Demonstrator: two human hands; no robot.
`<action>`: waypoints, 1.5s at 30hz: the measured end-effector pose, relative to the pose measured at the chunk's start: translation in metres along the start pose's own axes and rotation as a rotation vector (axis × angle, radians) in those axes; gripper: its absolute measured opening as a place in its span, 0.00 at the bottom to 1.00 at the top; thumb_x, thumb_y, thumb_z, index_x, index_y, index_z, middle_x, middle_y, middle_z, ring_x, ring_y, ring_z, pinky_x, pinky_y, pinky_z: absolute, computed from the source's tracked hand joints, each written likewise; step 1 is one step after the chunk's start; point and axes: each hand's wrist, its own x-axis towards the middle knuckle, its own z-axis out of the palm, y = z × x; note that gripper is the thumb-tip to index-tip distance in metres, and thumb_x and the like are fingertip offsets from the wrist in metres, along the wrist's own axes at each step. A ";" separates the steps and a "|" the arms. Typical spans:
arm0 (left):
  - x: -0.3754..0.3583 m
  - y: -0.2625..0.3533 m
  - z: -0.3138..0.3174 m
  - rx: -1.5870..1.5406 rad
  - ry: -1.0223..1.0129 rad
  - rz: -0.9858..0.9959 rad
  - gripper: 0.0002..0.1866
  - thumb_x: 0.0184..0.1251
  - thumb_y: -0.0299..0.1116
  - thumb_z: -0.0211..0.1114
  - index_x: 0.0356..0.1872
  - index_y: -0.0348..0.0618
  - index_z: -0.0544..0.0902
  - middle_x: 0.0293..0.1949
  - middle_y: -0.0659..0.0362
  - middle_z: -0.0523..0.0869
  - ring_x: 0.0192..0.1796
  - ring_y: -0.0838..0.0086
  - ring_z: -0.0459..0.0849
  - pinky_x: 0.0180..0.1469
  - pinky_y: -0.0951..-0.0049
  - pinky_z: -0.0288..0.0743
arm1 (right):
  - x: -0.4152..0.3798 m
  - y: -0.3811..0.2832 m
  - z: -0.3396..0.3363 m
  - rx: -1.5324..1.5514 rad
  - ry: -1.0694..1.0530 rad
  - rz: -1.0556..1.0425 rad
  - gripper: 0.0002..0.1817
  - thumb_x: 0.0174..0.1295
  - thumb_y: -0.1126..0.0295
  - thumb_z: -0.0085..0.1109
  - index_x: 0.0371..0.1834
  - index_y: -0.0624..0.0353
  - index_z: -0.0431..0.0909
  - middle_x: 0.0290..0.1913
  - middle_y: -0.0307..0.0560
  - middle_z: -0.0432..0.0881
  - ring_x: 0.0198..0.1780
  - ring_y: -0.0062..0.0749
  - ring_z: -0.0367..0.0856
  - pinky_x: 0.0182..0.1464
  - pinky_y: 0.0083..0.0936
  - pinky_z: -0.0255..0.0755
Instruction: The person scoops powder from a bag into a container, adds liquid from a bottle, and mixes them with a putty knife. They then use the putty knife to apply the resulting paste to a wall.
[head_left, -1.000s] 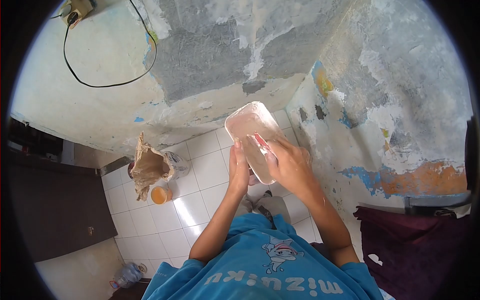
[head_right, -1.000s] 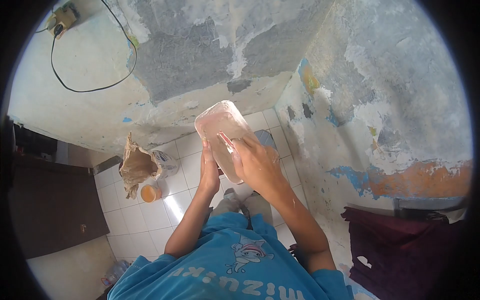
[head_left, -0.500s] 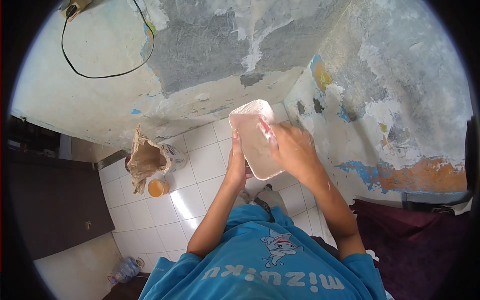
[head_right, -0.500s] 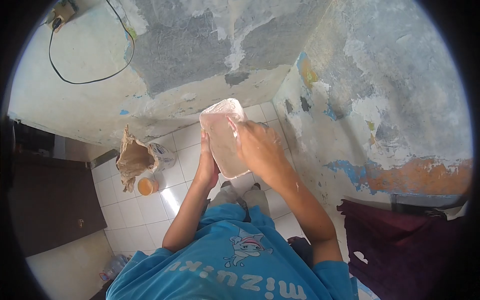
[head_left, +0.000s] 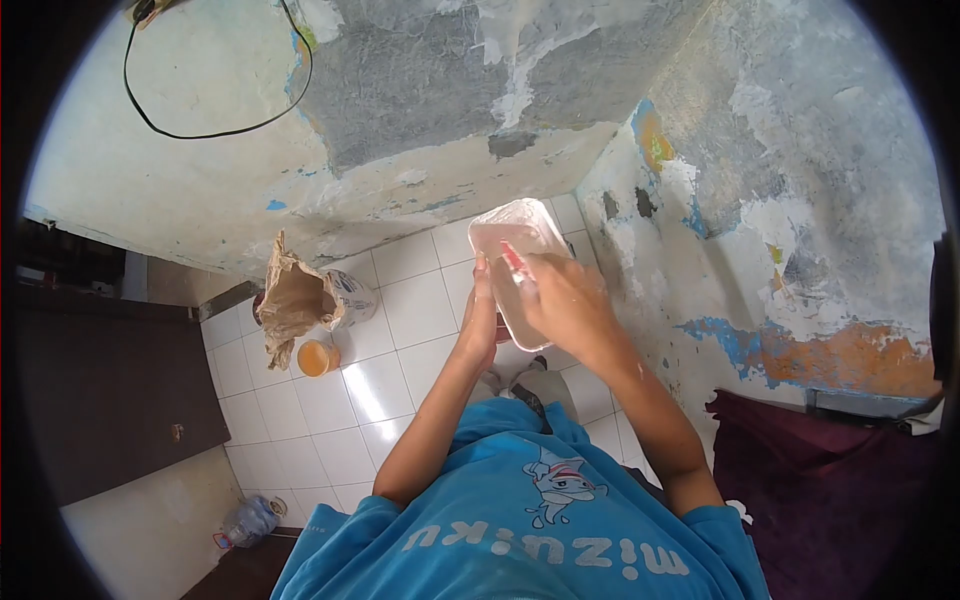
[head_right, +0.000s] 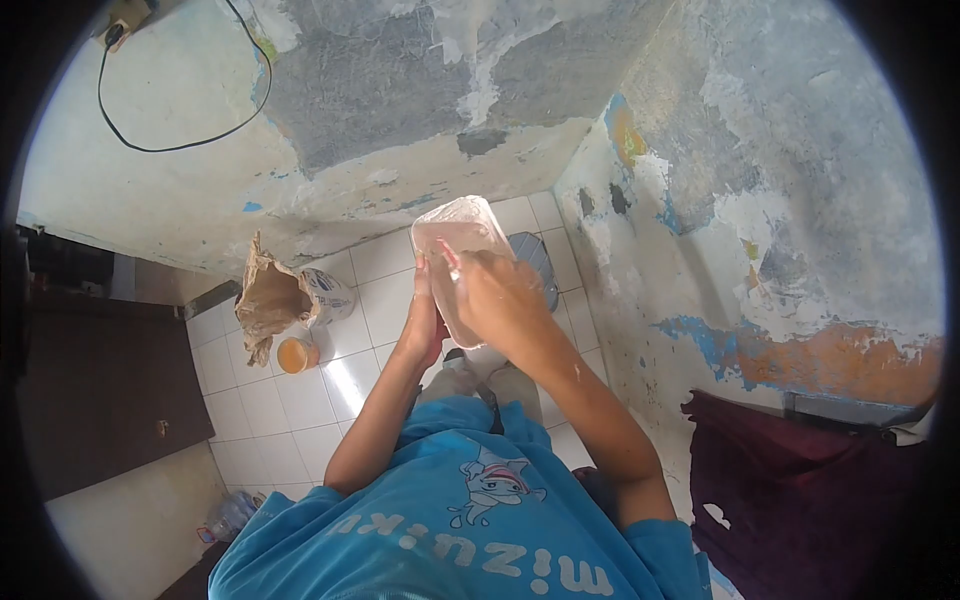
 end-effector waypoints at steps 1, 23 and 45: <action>-0.002 0.000 0.001 0.016 0.037 0.006 0.52 0.73 0.78 0.29 0.82 0.42 0.54 0.70 0.40 0.73 0.62 0.54 0.85 0.55 0.58 0.85 | 0.003 -0.004 0.004 0.062 -0.018 0.034 0.14 0.65 0.70 0.56 0.51 0.63 0.83 0.44 0.60 0.88 0.43 0.60 0.87 0.49 0.51 0.79; -0.011 0.010 -0.014 -0.029 0.112 0.142 0.44 0.80 0.69 0.34 0.70 0.34 0.65 0.49 0.49 0.82 0.44 0.74 0.85 0.39 0.76 0.82 | 0.018 0.005 -0.013 0.095 0.224 0.028 0.11 0.64 0.71 0.58 0.47 0.62 0.83 0.40 0.58 0.86 0.39 0.60 0.85 0.43 0.49 0.78; -0.025 0.018 -0.011 -0.026 0.118 0.142 0.47 0.76 0.74 0.35 0.72 0.36 0.63 0.57 0.45 0.79 0.55 0.63 0.84 0.51 0.64 0.85 | 0.020 -0.018 -0.024 0.037 0.089 -0.005 0.17 0.66 0.71 0.56 0.58 0.60 0.81 0.44 0.58 0.87 0.42 0.56 0.87 0.46 0.49 0.81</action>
